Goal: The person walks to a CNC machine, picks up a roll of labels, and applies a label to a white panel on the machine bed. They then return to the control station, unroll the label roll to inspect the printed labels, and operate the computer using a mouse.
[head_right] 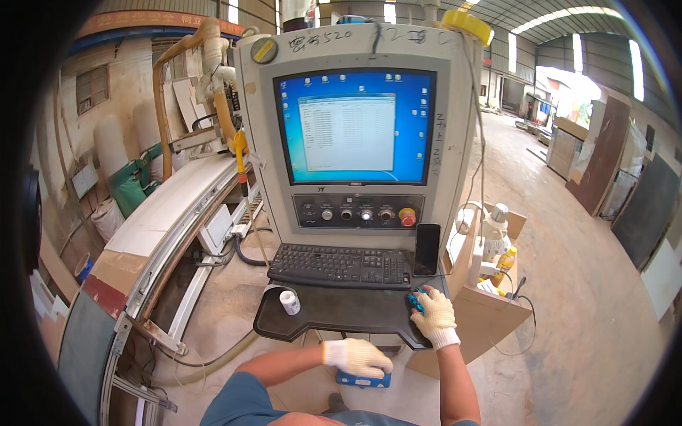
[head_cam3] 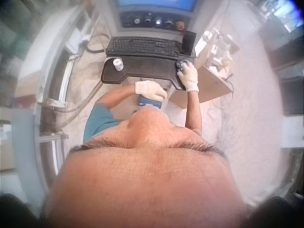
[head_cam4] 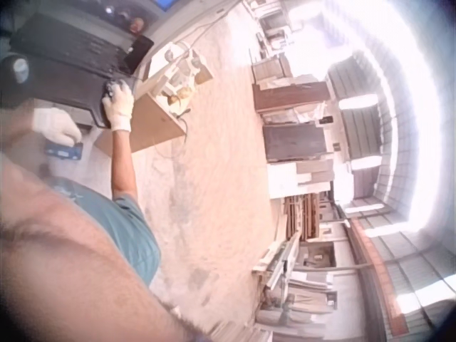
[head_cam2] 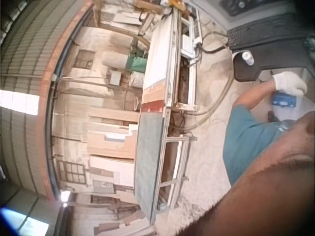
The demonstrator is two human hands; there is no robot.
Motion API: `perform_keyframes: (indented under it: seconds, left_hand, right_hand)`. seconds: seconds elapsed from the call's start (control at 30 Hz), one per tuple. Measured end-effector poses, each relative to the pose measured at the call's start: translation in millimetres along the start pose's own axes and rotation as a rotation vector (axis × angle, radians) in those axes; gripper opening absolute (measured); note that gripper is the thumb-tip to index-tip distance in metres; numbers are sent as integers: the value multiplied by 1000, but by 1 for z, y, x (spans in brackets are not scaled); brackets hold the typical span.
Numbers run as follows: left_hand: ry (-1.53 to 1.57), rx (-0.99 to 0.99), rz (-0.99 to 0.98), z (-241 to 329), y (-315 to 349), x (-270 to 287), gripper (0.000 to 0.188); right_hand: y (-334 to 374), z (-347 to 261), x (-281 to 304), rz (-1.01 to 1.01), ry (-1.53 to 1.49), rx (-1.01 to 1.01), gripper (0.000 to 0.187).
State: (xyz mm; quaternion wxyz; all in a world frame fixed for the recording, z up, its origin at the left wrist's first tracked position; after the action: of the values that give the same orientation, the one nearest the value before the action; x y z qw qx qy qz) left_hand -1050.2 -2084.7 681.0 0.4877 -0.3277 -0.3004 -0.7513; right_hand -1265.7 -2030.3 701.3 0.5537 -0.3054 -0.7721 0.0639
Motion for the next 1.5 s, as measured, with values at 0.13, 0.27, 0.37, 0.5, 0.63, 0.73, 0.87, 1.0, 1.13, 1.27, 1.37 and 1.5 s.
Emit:
perform_keyframes:
  seconds: [0.13,0.27,0.37,0.5,0.63,0.73,0.87,1.0,1.13,1.27,1.37,1.5]
  left_hand:
    - [128,-10,765,29,86,26,23]
    - [41,329,1656,-4,183,6,19]
    - [-150,655,1926,-40,227,-14,20]
    - [-410,686,1815,-61,227,-32,23]
    - [-959,676,1649,-53,205,-34,26]
    - [-980,672,1678,-50,199,-34,24]
    - [-959,627,1658,-43,197,-33,24]
    - [-957,615,1668,-40,195,-33,24]
    - [-972,613,1670,-41,195,-34,24]
    - [-986,614,1658,-44,196,-36,24]
    - [-984,615,1658,-45,197,-37,25]
    - [-971,598,1646,-43,197,-38,26]
  right_hand:
    - [0,1,1,14,5,18,45]
    - [2,3,1,-21,0,7,43]
    - [2,3,1,-24,5,-2,43]
    - [2,4,0,-24,8,-5,42]
    - [1,5,-1,-32,4,-21,42]
    - [1,5,-2,-30,-2,-21,42]
    - [1,5,-2,-34,-6,-18,42]
    - [0,5,-1,-38,-4,-13,42]
    - [0,4,0,-43,4,-13,41]
    - [0,3,1,-47,-8,-21,41]
    - [1,3,1,-41,-8,-18,41]
    - [0,4,-1,-31,-10,-27,43]
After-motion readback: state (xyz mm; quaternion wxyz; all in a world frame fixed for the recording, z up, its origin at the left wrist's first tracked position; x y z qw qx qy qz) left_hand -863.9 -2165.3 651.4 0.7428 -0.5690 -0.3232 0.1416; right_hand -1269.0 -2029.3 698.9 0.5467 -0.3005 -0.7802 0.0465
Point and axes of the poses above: each hand's wrist, its own y-axis away from the middle knuckle, its own x-axis out of the back of the hand, z = x × y, the point moved 5 cm from there along -y, towards the middle knuckle, and after that the axes turned 4 degrees about -x, right-handed, at the moved point
